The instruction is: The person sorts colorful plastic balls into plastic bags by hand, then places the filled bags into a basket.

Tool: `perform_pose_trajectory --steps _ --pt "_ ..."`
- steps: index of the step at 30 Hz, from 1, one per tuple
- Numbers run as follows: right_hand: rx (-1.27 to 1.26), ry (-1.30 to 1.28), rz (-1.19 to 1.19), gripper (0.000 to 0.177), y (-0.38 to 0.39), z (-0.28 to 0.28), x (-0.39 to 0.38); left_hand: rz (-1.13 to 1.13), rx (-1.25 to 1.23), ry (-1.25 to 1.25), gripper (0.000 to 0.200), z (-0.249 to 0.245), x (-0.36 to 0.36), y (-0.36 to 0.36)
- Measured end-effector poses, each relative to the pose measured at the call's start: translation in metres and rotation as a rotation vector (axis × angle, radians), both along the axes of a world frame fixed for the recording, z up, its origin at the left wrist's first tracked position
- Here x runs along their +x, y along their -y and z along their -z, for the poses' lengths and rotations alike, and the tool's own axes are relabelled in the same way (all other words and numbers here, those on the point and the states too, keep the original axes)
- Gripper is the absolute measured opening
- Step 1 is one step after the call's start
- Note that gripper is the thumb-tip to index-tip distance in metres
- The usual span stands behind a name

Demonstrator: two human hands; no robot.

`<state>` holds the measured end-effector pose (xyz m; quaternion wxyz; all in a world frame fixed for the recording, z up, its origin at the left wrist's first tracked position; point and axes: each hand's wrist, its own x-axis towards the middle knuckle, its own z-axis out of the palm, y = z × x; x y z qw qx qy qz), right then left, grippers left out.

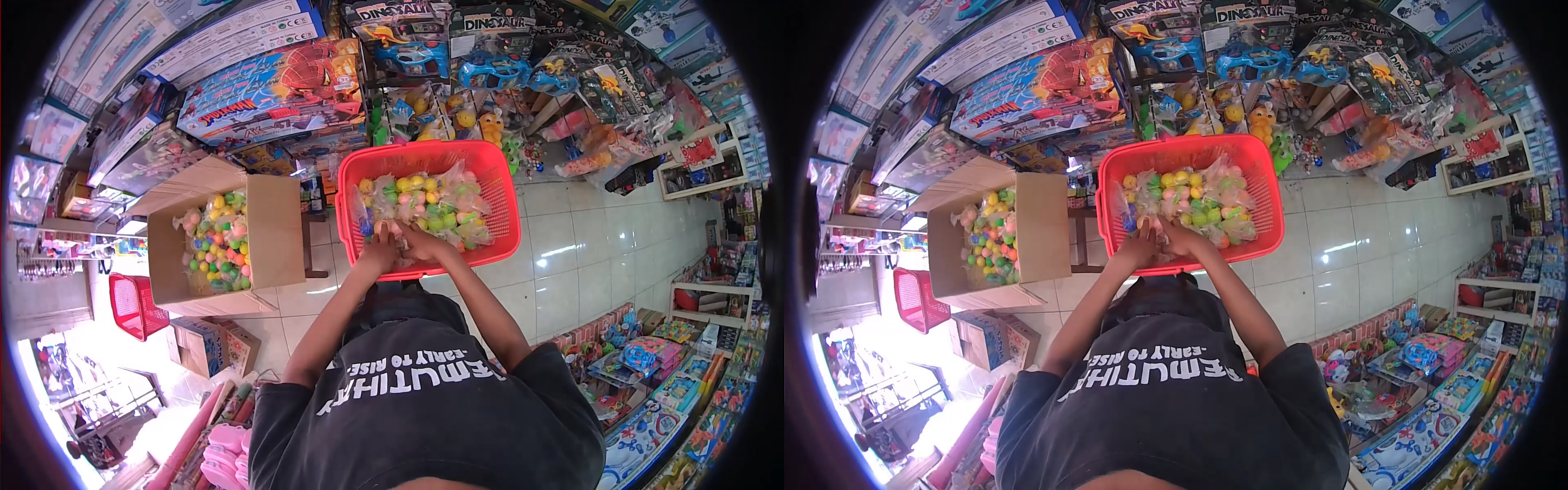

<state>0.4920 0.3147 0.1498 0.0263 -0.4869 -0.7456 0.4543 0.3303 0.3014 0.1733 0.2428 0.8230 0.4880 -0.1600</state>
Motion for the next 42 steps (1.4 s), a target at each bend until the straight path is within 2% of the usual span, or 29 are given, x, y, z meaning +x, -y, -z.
perform_pose_trajectory --steps 5,7,8,10,11,13,14,16,17,19,20,22,24,26,28,30,32,34,38,42 --pt "-0.083 -0.177 0.038 0.075 0.002 -0.012 0.013 0.007 -0.086 0.038 0.068 -0.023 -0.008 -0.001" --pt "-0.025 -0.204 0.094 0.059 0.011 -0.031 0.026 -0.022 0.084 0.155 0.059 -0.036 -0.014 0.007" --pt "-0.025 -0.204 0.087 0.059 0.017 -0.041 0.032 -0.029 0.086 0.155 0.059 -0.045 -0.019 0.012" --pt "0.153 -0.312 0.274 0.043 0.036 -0.06 0.04 -0.203 0.196 0.58 0.043 -0.076 -0.033 0.028" --pt "0.154 -0.312 0.263 0.043 0.045 -0.069 0.044 -0.214 0.202 0.58 0.043 -0.093 -0.037 0.037" --pt "0.063 -0.668 0.495 0.03 0.064 -0.084 0.052 -0.623 0.018 0.89 0.03 -0.119 -0.044 0.061" --pt "0.057 -0.668 0.48 0.03 0.072 -0.092 0.062 -0.638 0.025 0.889 0.03 -0.114 -0.051 0.073" --pt "-0.447 -0.71 0.319 0.022 0.086 -0.103 0.085 -0.94 0.055 1.168 0.025 -0.089 -0.067 0.1" --pt "-0.451 -0.709 0.305 0.022 0.092 -0.103 0.09 -0.951 0.066 1.167 0.025 -0.074 -0.075 0.113" --pt "-0.766 -0.572 0.125 0.021 0.106 -0.101 0.095 -1.268 0.273 1.278 0.022 -0.037 -0.088 0.139" --pt "-0.765 -0.569 0.12 0.021 0.112 -0.092 0.094 -1.272 0.278 1.28 0.022 -0.018 -0.094 0.152" --pt "-0.842 -0.442 0.122 0.023 0.124 -0.049 0.09 -1.47 0.223 1.074 0.019 0.025 -0.104 0.179" --pt "-0.828 -0.356 0.145 0.024 0.135 0.007 0.081 -1.44 0.031 1.049 0.02 0.081 -0.115 0.209" --pt "-0.734 -0.104 0.147 0.027 0.145 0.056 0.068 -1.284 -0.093 0.842 0.021 0.136 -0.123 0.238" --pt "-0.685 -0.068 0.156 0.027 0.156 0.099 0.053 -0.98 -0.054 0.627 0.022 0.169 -0.123 0.261" --pt "-0.631 -0.031 0.155 0.028 0.159 0.111 0.038 -0.954 -0.214 0.471 0.024 0.15 -0.112 0.265" --pt "-0.646 0.075 0.178 0.027 0.162 0.112 0.02 -0.997 -0.191 0.449 0.025 0.142 -0.112 0.271" --pt "-0.668 0.082 0.147 0.025 0.163 0.118 0.005 -1.134 -0.115 0.753 0.028 0.151 -0.121 0.282" --pt "-0.644 0.054 0.16 0.025 0.16 0.121 -0.021 -1.227 -0.129 0.829 0.031 0.175 -0.158 0.307" --pt "-0.595 0.09 0.269 0.025 0.167 0.127 -0.049 -1.266 -0.305 0.696 0.031 0.174 -0.21 0.33"
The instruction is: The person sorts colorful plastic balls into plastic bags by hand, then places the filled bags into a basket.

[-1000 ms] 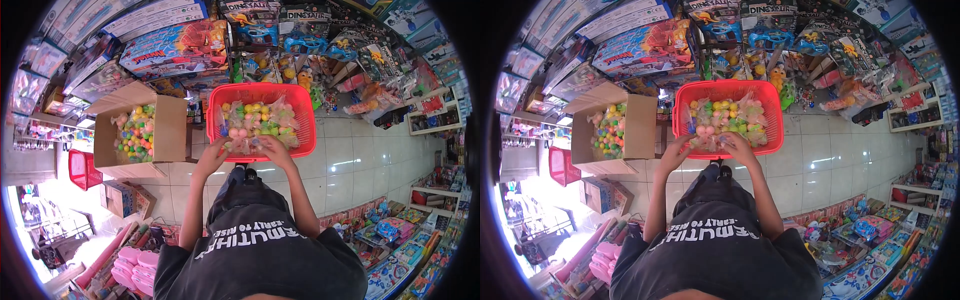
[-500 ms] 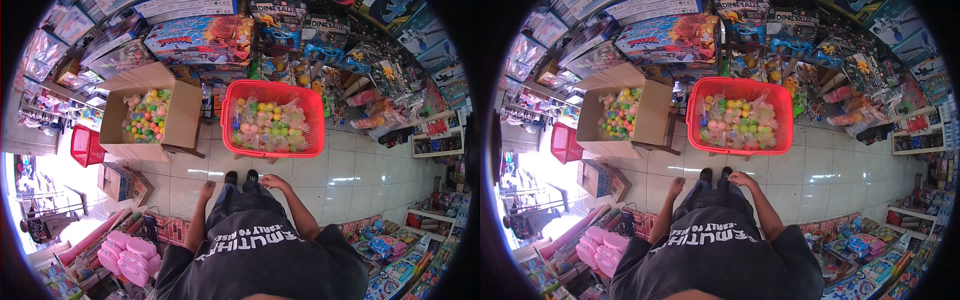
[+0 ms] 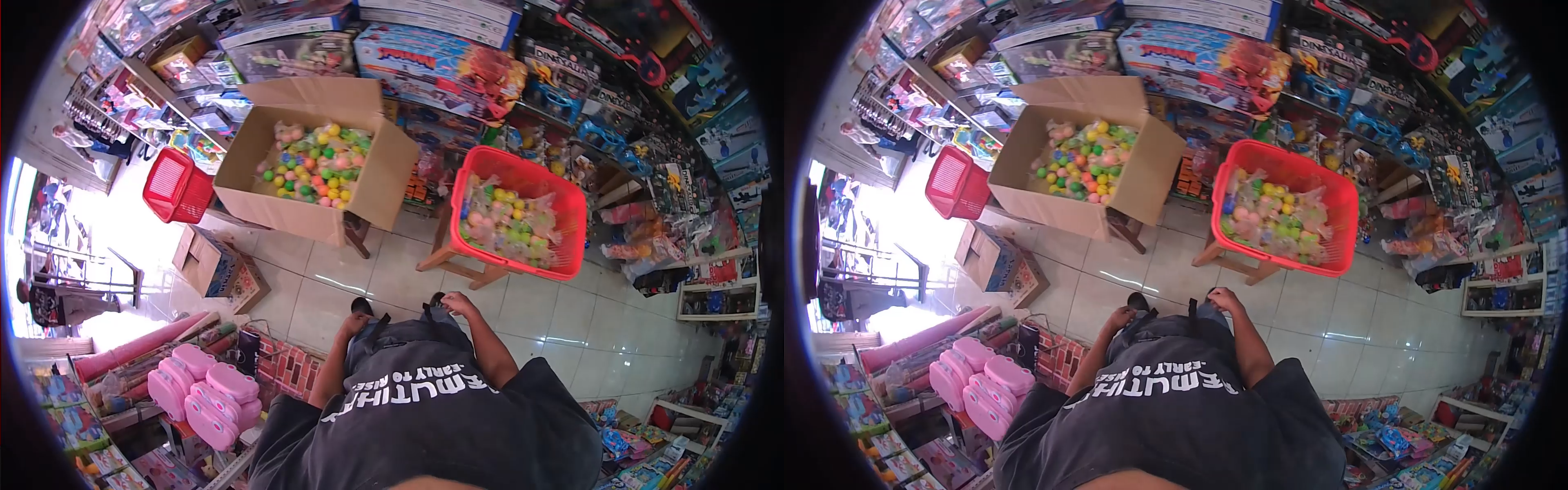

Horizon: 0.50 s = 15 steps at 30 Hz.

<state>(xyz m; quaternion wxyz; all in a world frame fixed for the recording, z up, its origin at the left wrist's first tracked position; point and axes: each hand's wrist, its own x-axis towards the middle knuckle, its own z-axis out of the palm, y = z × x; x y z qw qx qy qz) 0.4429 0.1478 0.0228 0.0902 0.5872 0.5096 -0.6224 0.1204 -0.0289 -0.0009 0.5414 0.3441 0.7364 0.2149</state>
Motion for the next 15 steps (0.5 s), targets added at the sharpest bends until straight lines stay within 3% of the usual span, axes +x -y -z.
perform_pose_trajectory --steps 2,5,8,12,14,15 --pt "0.009 0.029 0.033 0.025 0.007 0.005 -0.022 -0.022 -0.073 0.013 0.031 -0.012 -0.025 0.004" --pt "-0.022 -0.128 0.303 0.024 0.018 0.006 -0.064 -0.103 -0.095 0.08 0.032 -0.012 -0.066 0.012" --pt "-0.024 -0.215 0.287 0.024 0.026 0.019 -0.114 -0.132 -0.041 0.003 0.033 -0.014 -0.109 0.026" --pt "0.015 -0.181 0.109 0.026 0.027 -0.013 -0.193 -0.139 0.057 -0.045 0.034 -0.004 -0.15 0.04" --pt "-0.011 -0.197 -0.139 0.029 0.022 -0.032 -0.228 -0.16 0.075 -0.057 0.035 -0.007 -0.162 0.047" --pt "-0.008 -0.196 -0.151 0.029 0.018 -0.04 -0.242 -0.18 0.127 -0.009 0.034 -0.015 -0.165 0.045"
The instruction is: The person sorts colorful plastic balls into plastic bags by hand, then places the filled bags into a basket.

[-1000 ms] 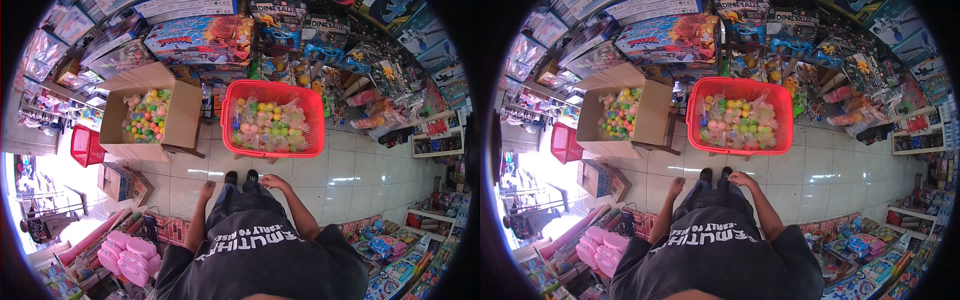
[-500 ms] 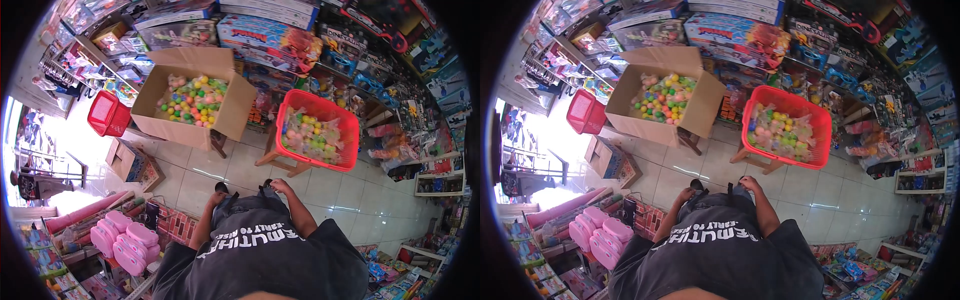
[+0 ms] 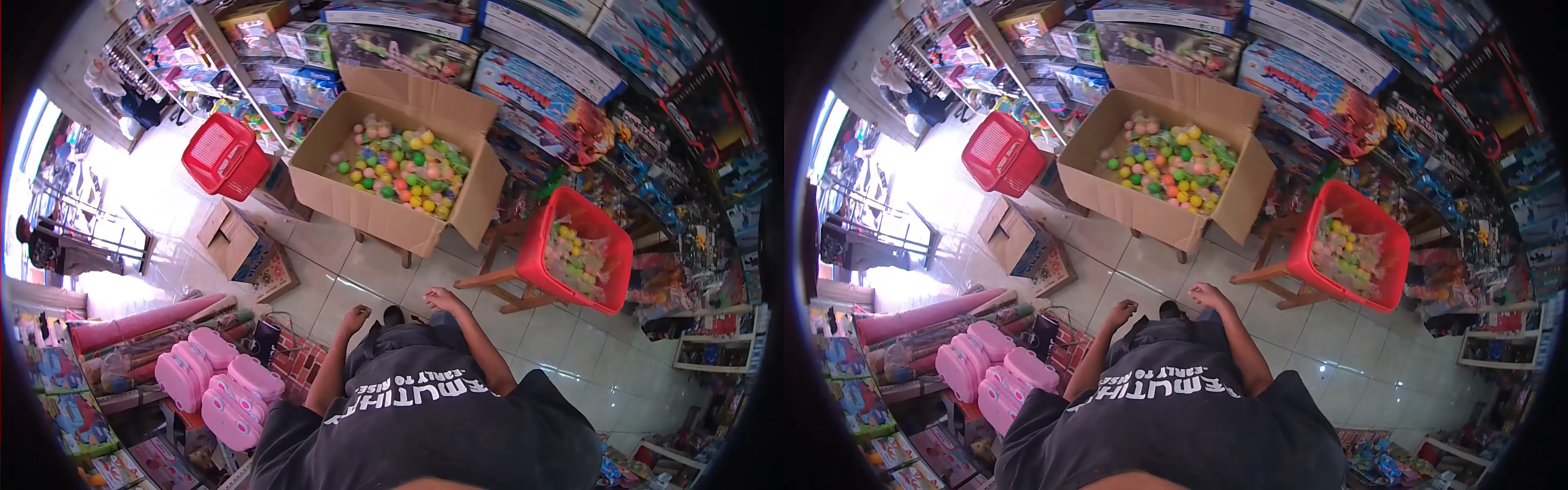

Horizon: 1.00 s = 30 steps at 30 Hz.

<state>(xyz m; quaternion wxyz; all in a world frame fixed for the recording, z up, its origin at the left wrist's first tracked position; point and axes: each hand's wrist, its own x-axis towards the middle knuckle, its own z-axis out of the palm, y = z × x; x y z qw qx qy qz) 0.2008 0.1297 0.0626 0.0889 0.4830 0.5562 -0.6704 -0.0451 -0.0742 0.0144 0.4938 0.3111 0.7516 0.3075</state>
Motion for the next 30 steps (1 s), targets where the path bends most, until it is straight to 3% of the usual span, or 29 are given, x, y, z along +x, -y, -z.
perform_pose_trajectory --steps 2,4,8,10,16,19,23,25,30 --pt "0.07 -0.055 -0.215 0.033 -0.01 -0.014 -0.025 -0.026 0.062 0.046 0.033 -0.017 -0.006 -0.009" --pt "0.08 -0.089 -0.294 0.033 -0.019 -0.038 -0.048 -0.086 0.167 0.127 0.029 -0.035 -0.012 -0.023" --pt "0.067 -0.267 -0.419 0.033 -0.034 -0.112 -0.09 -0.154 0.315 0.06 0.025 -0.083 -0.029 -0.067" --pt "0.028 -0.368 -0.4 0.032 -0.044 -0.135 -0.107 -0.185 0.485 -0.037 0.021 -0.119 -0.041 -0.095" --pt "-0.06 -0.613 -0.163 0.029 -0.093 -0.206 -0.145 -0.197 0.647 -0.182 0.016 -0.232 -0.086 -0.174" --pt "-0.002 -0.633 -0.09 0.025 -0.13 -0.204 -0.163 -0.108 0.646 -0.274 0.015 -0.257 -0.113 -0.212" --pt "0.058 -0.48 0.069 0.026 -0.168 -0.173 -0.18 0.096 0.626 -0.316 0.019 -0.246 -0.153 -0.264" --pt "0.353 -0.291 -0.063 0.028 -0.182 -0.157 -0.187 0.304 0.545 -0.404 0.024 -0.236 -0.17 -0.285" --pt "0.352 -0.11 -0.196 0.036 -0.206 -0.099 -0.206 0.464 0.251 -0.385 0.029 -0.195 -0.189 -0.319"
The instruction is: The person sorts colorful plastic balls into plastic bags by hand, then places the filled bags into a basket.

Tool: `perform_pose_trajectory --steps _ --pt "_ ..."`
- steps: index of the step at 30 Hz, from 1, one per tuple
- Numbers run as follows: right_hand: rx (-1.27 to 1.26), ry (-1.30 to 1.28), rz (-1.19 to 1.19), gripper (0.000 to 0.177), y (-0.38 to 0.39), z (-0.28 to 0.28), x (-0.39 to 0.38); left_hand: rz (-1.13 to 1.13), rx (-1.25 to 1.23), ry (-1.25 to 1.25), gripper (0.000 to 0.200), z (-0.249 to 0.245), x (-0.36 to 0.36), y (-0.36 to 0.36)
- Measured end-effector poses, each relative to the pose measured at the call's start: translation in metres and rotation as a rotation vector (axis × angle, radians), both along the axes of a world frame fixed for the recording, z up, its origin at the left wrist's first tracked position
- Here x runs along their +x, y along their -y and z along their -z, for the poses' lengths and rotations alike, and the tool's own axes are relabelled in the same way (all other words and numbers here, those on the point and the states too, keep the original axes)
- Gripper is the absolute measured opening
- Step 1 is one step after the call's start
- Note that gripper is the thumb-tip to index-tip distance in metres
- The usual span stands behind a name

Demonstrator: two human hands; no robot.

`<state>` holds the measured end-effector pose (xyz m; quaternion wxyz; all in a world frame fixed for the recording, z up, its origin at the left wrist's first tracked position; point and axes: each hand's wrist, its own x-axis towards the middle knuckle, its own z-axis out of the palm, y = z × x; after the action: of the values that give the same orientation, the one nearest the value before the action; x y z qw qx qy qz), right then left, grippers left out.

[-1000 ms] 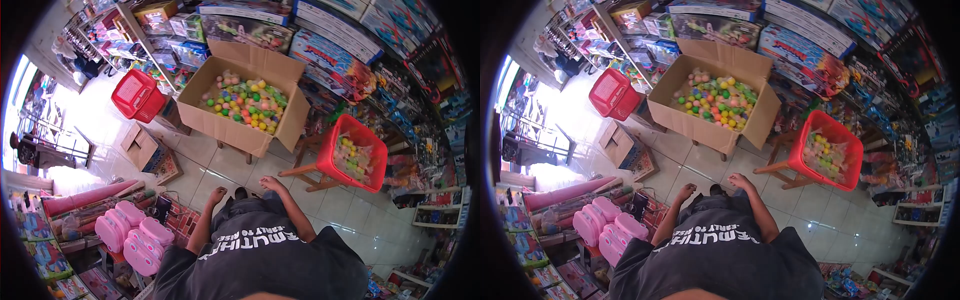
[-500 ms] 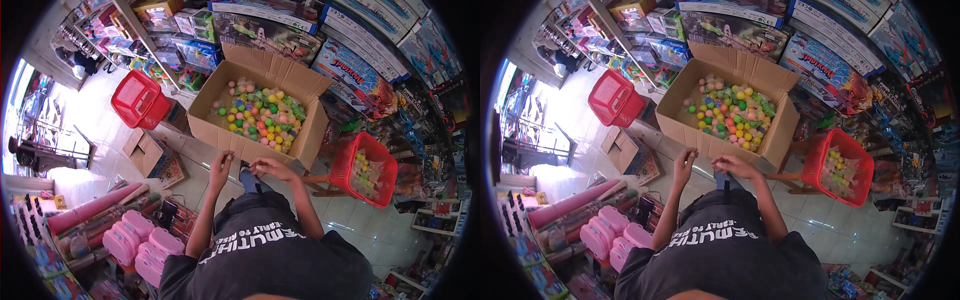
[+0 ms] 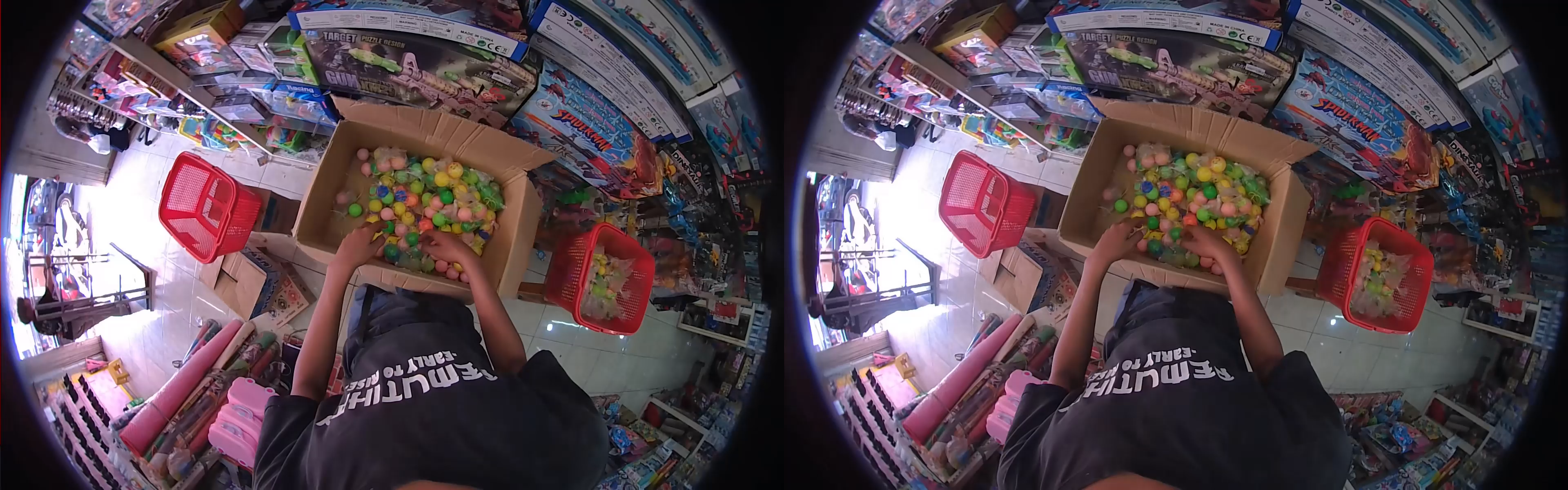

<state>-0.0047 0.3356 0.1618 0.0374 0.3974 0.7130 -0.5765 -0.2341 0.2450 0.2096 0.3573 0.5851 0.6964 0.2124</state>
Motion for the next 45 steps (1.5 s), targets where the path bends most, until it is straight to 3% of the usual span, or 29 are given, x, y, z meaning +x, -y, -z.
perform_pose_trajectory --steps 3,8,11,17,30,33,38,41,45 --pt "-0.017 -0.02 -0.023 0.038 -0.012 0.014 -0.022 0.129 -0.106 -0.063 0.032 0.023 -0.01 -0.016" --pt "0.311 -0.07 0.088 0.043 -0.032 0.056 -0.053 0.302 -0.167 -0.044 0.037 0.072 -0.027 -0.051" --pt "0.461 -0.005 0.277 0.044 -0.033 0.037 -0.073 0.321 -0.106 0.031 0.036 0.069 -0.026 -0.065" --pt "0.623 0.129 0.361 0.041 -0.033 0.074 -0.085 0.315 -0.034 0.047 0.036 0.104 -0.027 -0.075" --pt "0.432 0.113 0.346 0.037 -0.051 0.066 -0.082 0.319 -0.16 0.141 0.038 0.104 -0.025 -0.075" --pt "0.367 0.043 0.323 0.038 -0.05 0.064 -0.075 0.28 -0.001 0.193 0.041 0.112 -0.024 -0.073" --pt "0.304 -0.191 0.28 0.04 -0.046 0.038 -0.063 -0.043 -0.187 0.562 0.055 0.075 -0.02 -0.083" --pt "0.166 -0.341 0.301 0.041 -0.043 0.04 -0.057 0.021 -0.281 0.736 0.059 0.061 -0.023 -0.087" --pt "0.147 -0.256 0.215 0.043 -0.042 0.013 -0.049 -0.082 -0.44 0.849 0.051 0.038 -0.018 -0.09"
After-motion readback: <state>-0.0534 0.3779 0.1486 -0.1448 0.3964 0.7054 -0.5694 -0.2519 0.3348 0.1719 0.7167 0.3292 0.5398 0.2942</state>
